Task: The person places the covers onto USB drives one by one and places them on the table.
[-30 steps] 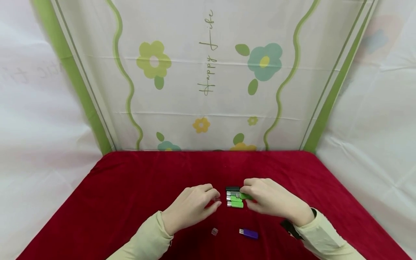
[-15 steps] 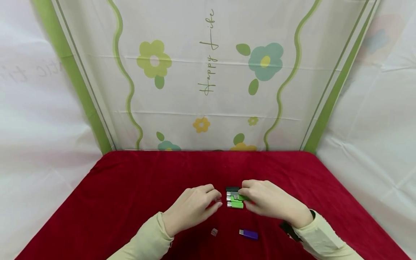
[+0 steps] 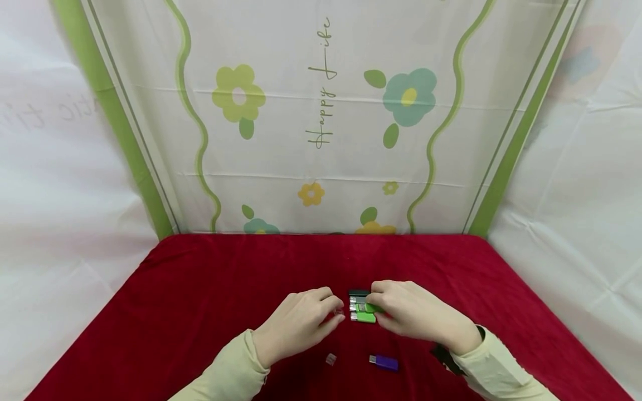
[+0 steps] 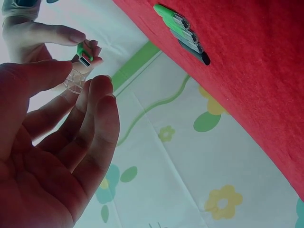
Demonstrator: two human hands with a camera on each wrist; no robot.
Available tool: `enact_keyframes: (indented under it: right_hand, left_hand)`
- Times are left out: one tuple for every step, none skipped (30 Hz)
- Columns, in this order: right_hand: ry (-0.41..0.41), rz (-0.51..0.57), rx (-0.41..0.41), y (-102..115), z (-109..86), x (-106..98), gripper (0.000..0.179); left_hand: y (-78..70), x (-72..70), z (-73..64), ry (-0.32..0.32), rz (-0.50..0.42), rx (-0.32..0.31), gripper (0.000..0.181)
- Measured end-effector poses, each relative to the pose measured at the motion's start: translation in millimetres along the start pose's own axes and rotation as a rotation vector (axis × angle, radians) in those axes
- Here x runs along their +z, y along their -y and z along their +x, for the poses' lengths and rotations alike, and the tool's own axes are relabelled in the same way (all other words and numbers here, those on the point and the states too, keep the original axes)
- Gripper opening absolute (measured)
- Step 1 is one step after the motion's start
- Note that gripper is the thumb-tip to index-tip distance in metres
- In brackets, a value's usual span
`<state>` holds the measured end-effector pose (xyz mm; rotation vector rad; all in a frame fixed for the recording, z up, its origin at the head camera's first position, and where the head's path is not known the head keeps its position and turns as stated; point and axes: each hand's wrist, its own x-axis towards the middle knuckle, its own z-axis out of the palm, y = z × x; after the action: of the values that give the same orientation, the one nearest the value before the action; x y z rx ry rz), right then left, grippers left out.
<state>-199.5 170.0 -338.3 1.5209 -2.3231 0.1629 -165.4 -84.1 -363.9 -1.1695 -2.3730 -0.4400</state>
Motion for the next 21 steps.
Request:
enact_keyframes:
  right_hand:
    - [-0.003,0.000,-0.003,0.3,0.1,0.4,0.021]
    - [-0.005,0.001,-0.006,0.7,0.1,0.8,0.022]
    - [-0.007,0.003,-0.009,1.0,0.1,1.1,0.022]
    - [-0.010,0.004,-0.012,1.3,0.1,1.5,0.022]
    - [-0.013,0.004,-0.014,1.8,0.2,1.7,0.021]
    - [-0.015,0.004,-0.016,2.2,0.3,2.1,0.021]
    - [-0.018,0.003,-0.018,2.5,0.4,2.6,0.022]
    - [-0.019,0.004,-0.018,2.9,0.5,2.9,0.022]
    - [-0.021,0.004,-0.019,3.2,0.6,3.3,0.022]
    - [-0.023,0.003,-0.019,3.5,0.7,3.6,0.022]
    - [-0.023,0.004,-0.020,3.6,0.8,3.9,0.022]
    - [-0.023,0.005,-0.021,3.8,0.9,4.2,0.022]
    - [-0.024,0.008,-0.022,4.1,1.0,4.4,0.022]
    - [-0.024,0.009,-0.022,4.3,1.3,4.4,0.021]
    - [-0.024,0.012,-0.023,4.5,1.5,4.5,0.021]
    - [-0.024,0.013,-0.025,4.7,1.7,4.5,0.021]
    - [-0.025,0.018,-0.026,4.8,1.9,4.5,0.020]
    - [-0.025,0.023,-0.026,5.1,2.2,4.3,0.019]
    - [-0.024,0.028,-0.028,5.3,2.5,4.3,0.018]
    - [-0.024,0.034,-0.030,5.6,2.7,4.2,0.017]
    - [-0.025,0.043,-0.035,5.9,2.9,4.1,0.017]
  left_hand:
    - [-0.1,0.1,0.0,0.002,0.000,-0.001,0.010]
    - [-0.3,0.0,0.0,0.004,-0.002,-0.003,0.010]
    - [-0.4,-0.1,0.1,0.005,-0.003,-0.003,0.011]
    - [-0.5,-0.2,0.2,0.005,-0.001,-0.003,0.011]
    - [-0.7,-0.4,0.4,0.006,0.000,-0.002,0.011]
    - [-0.9,-0.5,0.6,0.007,0.000,-0.003,0.011]
    - [-1.1,-0.6,0.8,0.009,0.002,-0.003,0.011]
    - [-1.3,-0.7,0.9,0.012,0.003,-0.004,0.011]
    - [-1.4,-0.7,1.0,0.014,0.004,-0.004,0.012]
    - [-1.5,-0.7,1.1,0.018,0.005,-0.006,0.012]
    - [-1.7,-0.7,1.2,0.021,0.005,-0.007,0.012]
    - [-1.8,-0.5,1.3,0.023,0.003,-0.009,0.012]
    - [-1.9,-0.3,1.3,0.025,0.002,-0.009,0.012]
    - [-2.0,-0.1,1.2,0.026,0.000,-0.010,0.012]
    - [-2.2,0.2,1.1,0.025,-0.001,-0.010,0.012]
    - [-2.2,0.7,1.0,0.022,0.000,-0.010,0.012]
    - [-2.3,1.1,0.8,0.017,0.000,-0.009,0.012]
    - [-2.4,1.7,0.6,0.012,0.000,-0.007,0.012]
    - [-2.5,2.4,0.4,0.008,0.002,-0.007,0.012]
    - [-2.5,3.2,0.2,0.002,0.003,-0.006,0.011]
    - [-2.6,4.0,-0.1,-0.002,0.002,-0.007,0.011]
